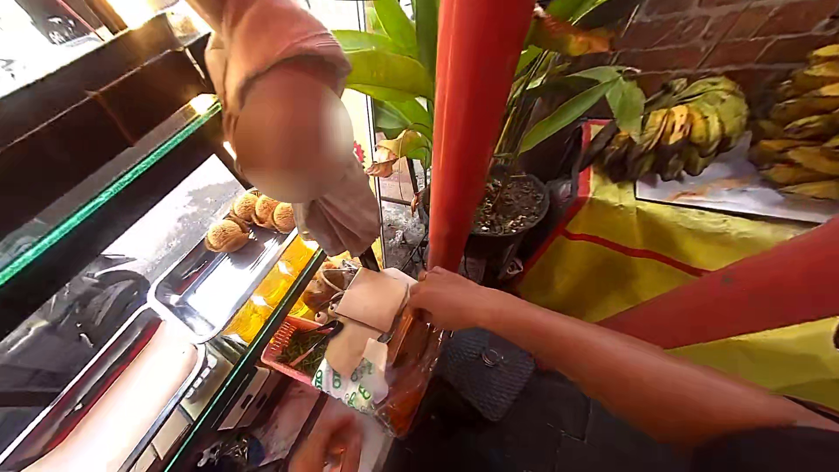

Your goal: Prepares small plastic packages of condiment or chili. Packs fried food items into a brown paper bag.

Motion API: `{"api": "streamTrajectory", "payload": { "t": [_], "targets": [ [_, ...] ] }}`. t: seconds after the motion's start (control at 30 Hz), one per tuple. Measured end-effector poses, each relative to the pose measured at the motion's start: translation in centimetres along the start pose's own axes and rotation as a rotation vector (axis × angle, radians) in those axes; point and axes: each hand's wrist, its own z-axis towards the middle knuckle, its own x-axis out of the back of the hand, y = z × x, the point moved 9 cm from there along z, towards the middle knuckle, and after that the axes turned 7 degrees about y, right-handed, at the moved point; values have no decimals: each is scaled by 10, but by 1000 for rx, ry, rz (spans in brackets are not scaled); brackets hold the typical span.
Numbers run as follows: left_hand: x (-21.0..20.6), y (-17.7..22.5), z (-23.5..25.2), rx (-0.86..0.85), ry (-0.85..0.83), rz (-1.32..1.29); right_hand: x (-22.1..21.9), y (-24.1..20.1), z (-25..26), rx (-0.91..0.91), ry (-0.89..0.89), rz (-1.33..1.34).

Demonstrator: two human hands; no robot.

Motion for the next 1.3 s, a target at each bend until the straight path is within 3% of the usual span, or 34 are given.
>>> {"api": "streamTrajectory", "payload": {
  "t": [0.07, 0.17, 0.27, 0.43, 0.5, 0.57, 0.63, 0.8, 0.9, 1.0, 1.17, 1.3],
  "targets": [
    [-24, 28, 64, -197, 98, 145, -13, -1, -5, 41, -73, 19],
    [-84, 30, 133, -229, -80, 354, -34, 6, -13, 89, 5, 51],
    [-118, 26, 151, -204, -206, 508, -42, 8, -14, 164, 195, 73],
    [-101, 14, 162, -162, -89, 562, -15, -13, -38, 259, 596, 121],
    [-85, 27, 145, -258, 48, 513, -21, -36, -54, 315, 605, 241],
    [-59, 45, 109, -404, 241, 429, -55, -57, -63, 325, 407, 326],
    [-38, 34, 65, -415, 329, 353, -86, -65, -68, 334, 270, 377],
    [-61, -44, -20, 101, 167, 140, -93, -51, -69, 324, 371, 536],
    [-81, -42, -17, 171, 287, -54, -85, -35, -71, 273, 447, 699],
    [-95, -36, -11, 131, 327, -124, -83, -29, -70, 261, 442, 788],
    [-94, -38, 4, 260, 250, 180, -84, -25, -63, 227, 463, 893],
    [-102, -21, 18, 138, 142, 391, -84, -23, -60, 223, 457, 985]
  ]
}}
